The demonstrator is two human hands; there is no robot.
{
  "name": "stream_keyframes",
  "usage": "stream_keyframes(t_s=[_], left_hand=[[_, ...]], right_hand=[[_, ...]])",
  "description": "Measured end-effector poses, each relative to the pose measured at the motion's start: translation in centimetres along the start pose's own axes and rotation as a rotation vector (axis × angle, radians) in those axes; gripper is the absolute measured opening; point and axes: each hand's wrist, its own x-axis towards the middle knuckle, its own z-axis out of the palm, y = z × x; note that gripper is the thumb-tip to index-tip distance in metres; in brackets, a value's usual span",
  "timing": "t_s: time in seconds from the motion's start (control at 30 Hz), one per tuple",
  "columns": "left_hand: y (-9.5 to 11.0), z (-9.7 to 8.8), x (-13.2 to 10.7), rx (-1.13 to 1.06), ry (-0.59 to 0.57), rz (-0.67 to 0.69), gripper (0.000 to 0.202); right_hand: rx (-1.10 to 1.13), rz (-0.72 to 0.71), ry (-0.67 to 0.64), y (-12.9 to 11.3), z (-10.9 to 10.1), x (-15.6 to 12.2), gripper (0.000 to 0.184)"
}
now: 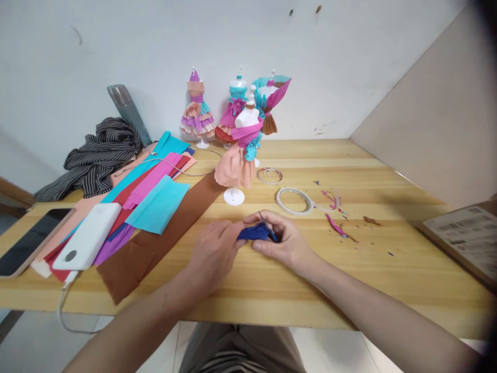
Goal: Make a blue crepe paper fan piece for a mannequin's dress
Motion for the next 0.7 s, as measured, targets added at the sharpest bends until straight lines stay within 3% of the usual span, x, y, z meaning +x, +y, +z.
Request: stream_keyframes(t_s=[0.2, 0.33, 0.43, 0.6, 0.7], left_hand=[[-0.2, 0.5, -0.3, 0.094, 0.041, 0.069, 0.028], [0.1, 0.2, -0.2, -0.030, 0.015, -0.026, 0.033], [0.5, -0.3, 0.1, -0.298, -0.010, -0.198, 0.042], [0.8, -0.8, 0.7, -0.945, -0.116, -0.654, 0.067], [0.9, -1.0, 1.0, -1.136, -0.111, -0.754, 0.067]], right_hand=[[0.135, 0.011, 0.062, 0.5, 0.4, -0.2, 0.041], [0.205, 0.099, 0.105, 1.0, 0.6, -0.4, 0.039], [0.238, 0.104, 0.133, 1.0, 0.5, -0.3, 0.037], [0.263, 0.077, 0.179, 1.0, 0.1, -0.2, 0.034], [0.262, 0.065, 0.182, 1.3, -0.1, -0.2, 0.033]])
